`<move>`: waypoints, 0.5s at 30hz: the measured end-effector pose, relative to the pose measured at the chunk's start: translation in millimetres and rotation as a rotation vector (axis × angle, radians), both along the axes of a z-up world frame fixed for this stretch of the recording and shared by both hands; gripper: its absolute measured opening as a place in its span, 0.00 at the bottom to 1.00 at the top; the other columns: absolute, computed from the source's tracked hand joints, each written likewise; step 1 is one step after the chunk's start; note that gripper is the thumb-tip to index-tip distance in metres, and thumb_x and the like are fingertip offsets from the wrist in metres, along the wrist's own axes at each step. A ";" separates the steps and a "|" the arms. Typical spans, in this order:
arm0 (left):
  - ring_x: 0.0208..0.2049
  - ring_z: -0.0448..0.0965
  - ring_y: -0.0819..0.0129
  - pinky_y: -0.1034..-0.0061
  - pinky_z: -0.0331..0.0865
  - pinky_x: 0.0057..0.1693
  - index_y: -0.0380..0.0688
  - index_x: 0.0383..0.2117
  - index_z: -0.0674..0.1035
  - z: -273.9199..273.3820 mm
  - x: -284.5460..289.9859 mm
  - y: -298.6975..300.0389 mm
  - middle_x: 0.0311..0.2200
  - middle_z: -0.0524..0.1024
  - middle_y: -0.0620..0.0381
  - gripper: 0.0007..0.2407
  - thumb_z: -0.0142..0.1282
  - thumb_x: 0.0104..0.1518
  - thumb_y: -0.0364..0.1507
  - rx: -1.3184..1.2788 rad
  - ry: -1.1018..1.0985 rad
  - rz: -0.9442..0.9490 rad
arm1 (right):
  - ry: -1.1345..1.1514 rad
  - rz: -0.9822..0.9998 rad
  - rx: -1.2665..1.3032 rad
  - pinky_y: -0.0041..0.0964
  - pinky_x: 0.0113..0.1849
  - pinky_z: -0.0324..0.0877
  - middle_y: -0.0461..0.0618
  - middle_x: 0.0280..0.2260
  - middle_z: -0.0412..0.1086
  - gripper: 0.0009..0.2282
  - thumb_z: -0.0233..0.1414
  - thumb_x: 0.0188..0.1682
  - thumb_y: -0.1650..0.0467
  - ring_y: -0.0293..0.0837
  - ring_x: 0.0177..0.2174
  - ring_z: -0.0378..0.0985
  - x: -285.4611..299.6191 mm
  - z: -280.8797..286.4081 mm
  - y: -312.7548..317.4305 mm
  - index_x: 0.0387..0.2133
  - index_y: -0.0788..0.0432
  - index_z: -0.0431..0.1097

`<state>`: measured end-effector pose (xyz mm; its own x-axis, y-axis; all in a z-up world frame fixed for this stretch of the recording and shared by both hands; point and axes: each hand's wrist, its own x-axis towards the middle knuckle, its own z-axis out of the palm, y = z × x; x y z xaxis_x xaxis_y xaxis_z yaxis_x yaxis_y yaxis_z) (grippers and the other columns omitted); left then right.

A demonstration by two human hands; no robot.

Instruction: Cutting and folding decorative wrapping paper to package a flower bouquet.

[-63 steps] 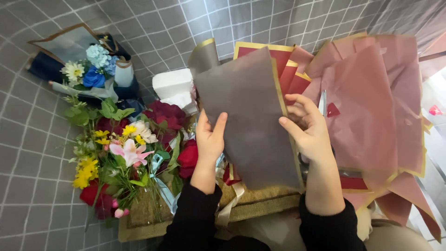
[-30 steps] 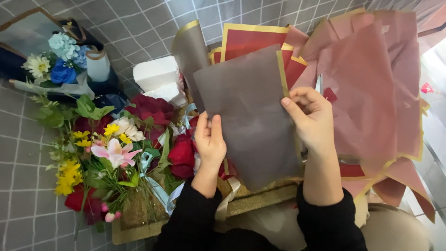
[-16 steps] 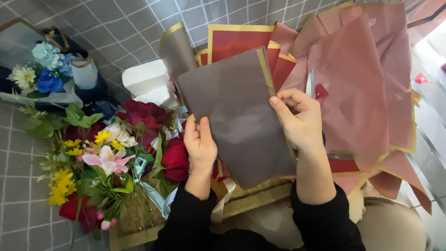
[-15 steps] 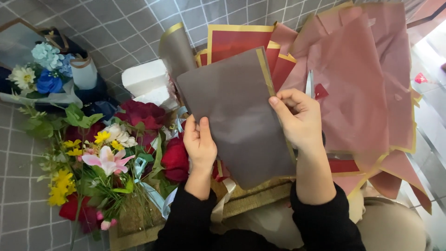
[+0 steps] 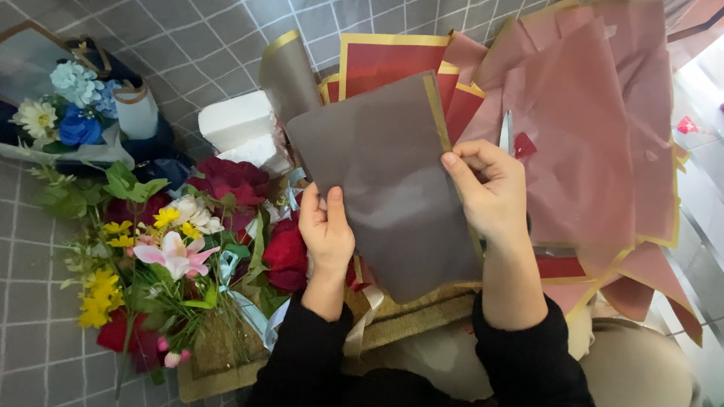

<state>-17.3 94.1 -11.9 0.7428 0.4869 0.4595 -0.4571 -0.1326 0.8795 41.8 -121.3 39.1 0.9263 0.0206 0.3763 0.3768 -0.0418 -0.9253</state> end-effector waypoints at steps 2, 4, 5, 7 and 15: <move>0.28 0.76 0.78 0.79 0.76 0.40 0.36 0.47 0.77 -2.3 -0.3 0.5 0.26 0.82 0.51 0.06 0.49 0.68 0.22 0.012 0.010 0.008 | 0.006 -0.012 -0.015 0.22 0.21 0.55 0.44 0.17 0.69 0.04 0.56 0.56 0.76 0.30 0.18 0.58 -1.8 3.0 0.3 0.31 0.60 0.75; 0.29 0.76 0.79 0.79 0.75 0.40 0.37 0.47 0.77 1.3 0.1 -0.5 0.26 0.82 0.51 0.06 0.49 0.68 0.22 0.015 0.004 0.012 | 0.005 -0.004 -0.012 0.22 0.22 0.55 0.44 0.17 0.68 0.04 0.56 0.57 0.76 0.30 0.18 0.58 0.9 -0.1 0.7 0.32 0.60 0.75; 0.29 0.76 0.79 0.79 0.75 0.40 0.37 0.47 0.77 2.8 0.0 -1.5 0.27 0.83 0.51 0.06 0.49 0.68 0.22 0.019 -0.005 0.013 | 0.002 0.000 -0.009 0.23 0.22 0.55 0.44 0.16 0.68 0.04 0.56 0.57 0.76 0.30 0.19 0.58 2.0 -1.7 0.5 0.32 0.60 0.75; 0.30 0.76 0.79 0.78 0.75 0.41 0.37 0.47 0.77 4.9 1.1 -0.1 0.27 0.83 0.50 0.06 0.49 0.68 0.22 0.018 -0.001 0.026 | 0.009 0.023 -0.004 0.24 0.23 0.55 0.44 0.17 0.68 0.04 0.55 0.58 0.76 0.31 0.20 0.58 2.0 0.6 2.6 0.34 0.60 0.76; 0.34 0.78 0.78 0.75 0.76 0.46 0.40 0.47 0.77 24.1 4.8 8.6 0.31 0.83 0.50 0.06 0.49 0.69 0.24 0.010 -0.018 0.199 | 0.064 0.260 -0.160 0.32 0.32 0.70 0.51 0.25 0.77 0.04 0.55 0.55 0.75 0.34 0.26 0.69 -5.0 9.7 -18.6 0.38 0.61 0.79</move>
